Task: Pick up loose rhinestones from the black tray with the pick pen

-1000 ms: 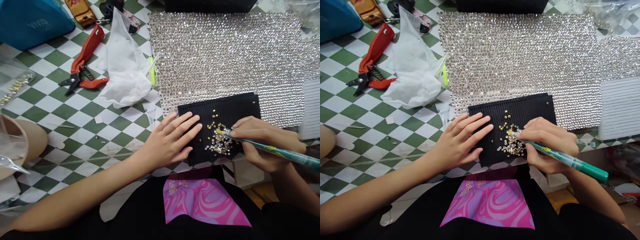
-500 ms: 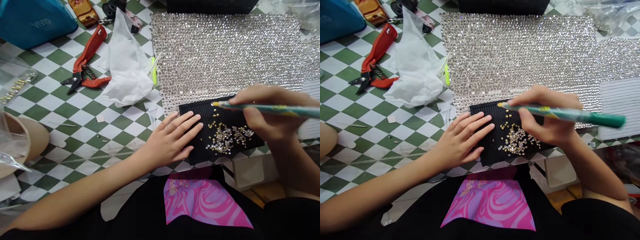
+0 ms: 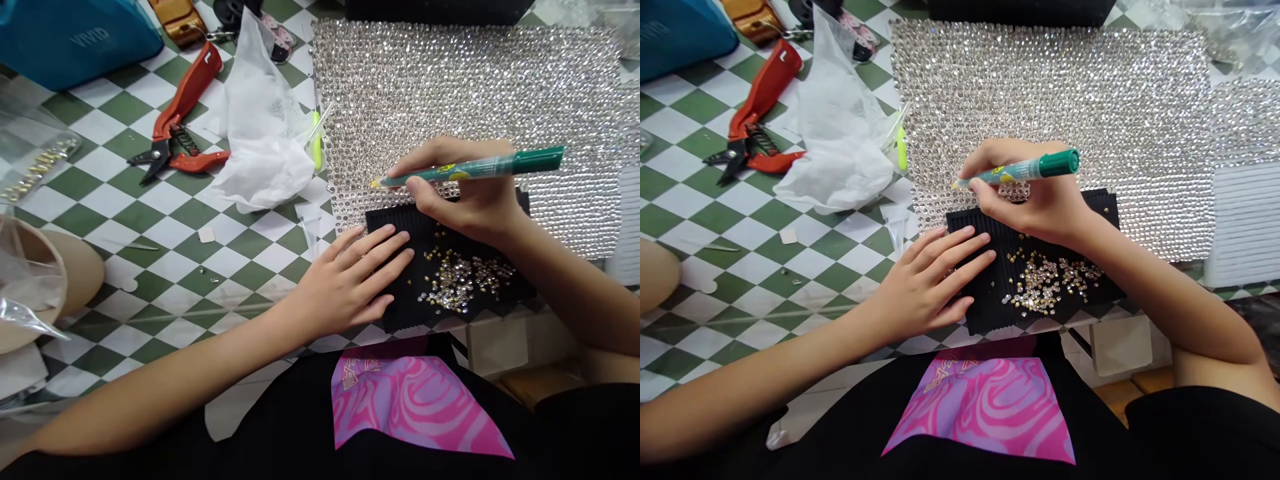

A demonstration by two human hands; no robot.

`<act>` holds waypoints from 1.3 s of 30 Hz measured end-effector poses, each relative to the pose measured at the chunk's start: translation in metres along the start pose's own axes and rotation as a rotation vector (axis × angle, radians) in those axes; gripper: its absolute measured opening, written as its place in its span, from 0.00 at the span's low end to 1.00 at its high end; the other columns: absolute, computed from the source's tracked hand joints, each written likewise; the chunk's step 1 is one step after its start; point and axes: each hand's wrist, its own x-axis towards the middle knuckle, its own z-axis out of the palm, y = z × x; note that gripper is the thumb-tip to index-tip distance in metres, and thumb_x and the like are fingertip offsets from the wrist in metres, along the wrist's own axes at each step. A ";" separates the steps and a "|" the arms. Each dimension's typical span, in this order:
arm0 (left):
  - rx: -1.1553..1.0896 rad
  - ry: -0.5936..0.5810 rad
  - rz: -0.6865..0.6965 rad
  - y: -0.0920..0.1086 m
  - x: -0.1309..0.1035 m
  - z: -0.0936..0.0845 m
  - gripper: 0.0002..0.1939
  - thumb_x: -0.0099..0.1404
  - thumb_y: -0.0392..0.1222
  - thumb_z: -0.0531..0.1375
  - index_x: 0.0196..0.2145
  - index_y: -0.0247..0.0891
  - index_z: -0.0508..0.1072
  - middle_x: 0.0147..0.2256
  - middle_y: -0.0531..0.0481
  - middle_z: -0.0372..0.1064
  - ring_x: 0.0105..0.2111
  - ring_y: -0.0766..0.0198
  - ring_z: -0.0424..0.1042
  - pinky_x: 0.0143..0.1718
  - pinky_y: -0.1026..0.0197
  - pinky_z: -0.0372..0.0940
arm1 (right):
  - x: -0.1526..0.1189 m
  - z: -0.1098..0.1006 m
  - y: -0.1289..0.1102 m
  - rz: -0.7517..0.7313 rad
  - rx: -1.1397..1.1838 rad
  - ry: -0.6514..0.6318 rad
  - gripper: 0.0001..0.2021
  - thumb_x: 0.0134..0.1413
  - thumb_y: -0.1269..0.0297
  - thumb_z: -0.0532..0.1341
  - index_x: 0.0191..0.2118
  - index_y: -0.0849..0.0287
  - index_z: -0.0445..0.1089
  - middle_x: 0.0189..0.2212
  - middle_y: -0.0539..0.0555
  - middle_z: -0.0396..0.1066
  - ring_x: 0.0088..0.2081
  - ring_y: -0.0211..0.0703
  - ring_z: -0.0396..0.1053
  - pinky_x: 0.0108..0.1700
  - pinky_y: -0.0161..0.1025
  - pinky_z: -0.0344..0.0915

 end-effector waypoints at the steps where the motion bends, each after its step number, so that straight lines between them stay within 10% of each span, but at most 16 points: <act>1: -0.001 0.000 0.000 0.000 0.000 0.000 0.26 0.72 0.48 0.48 0.63 0.36 0.61 0.63 0.47 0.61 0.64 0.57 0.60 0.68 0.53 0.51 | 0.001 0.000 0.001 -0.011 0.002 0.003 0.05 0.55 0.70 0.60 0.35 0.60 0.74 0.34 0.49 0.77 0.34 0.30 0.73 0.41 0.26 0.72; 10: -0.018 -0.012 0.001 -0.001 0.000 0.000 0.26 0.71 0.47 0.49 0.63 0.36 0.61 0.64 0.47 0.61 0.65 0.57 0.58 0.68 0.53 0.50 | -0.052 -0.033 -0.004 0.007 0.036 0.212 0.11 0.52 0.76 0.62 0.39 0.58 0.75 0.35 0.51 0.76 0.35 0.35 0.73 0.38 0.36 0.68; 18: -0.007 -0.013 -0.003 -0.001 0.002 -0.001 0.26 0.71 0.47 0.50 0.63 0.36 0.61 0.63 0.47 0.62 0.65 0.58 0.59 0.69 0.55 0.49 | -0.107 -0.036 -0.023 -0.063 0.072 0.101 0.17 0.42 0.81 0.60 0.40 0.60 0.73 0.28 0.50 0.69 0.33 0.39 0.73 0.34 0.39 0.71; 39: -0.017 -0.018 -0.005 -0.001 0.002 -0.002 0.25 0.71 0.47 0.50 0.63 0.36 0.61 0.63 0.47 0.62 0.64 0.57 0.59 0.68 0.54 0.51 | -0.092 -0.030 -0.009 0.035 0.059 0.266 0.17 0.48 0.78 0.62 0.44 0.54 0.76 0.34 0.50 0.75 0.36 0.37 0.73 0.35 0.36 0.69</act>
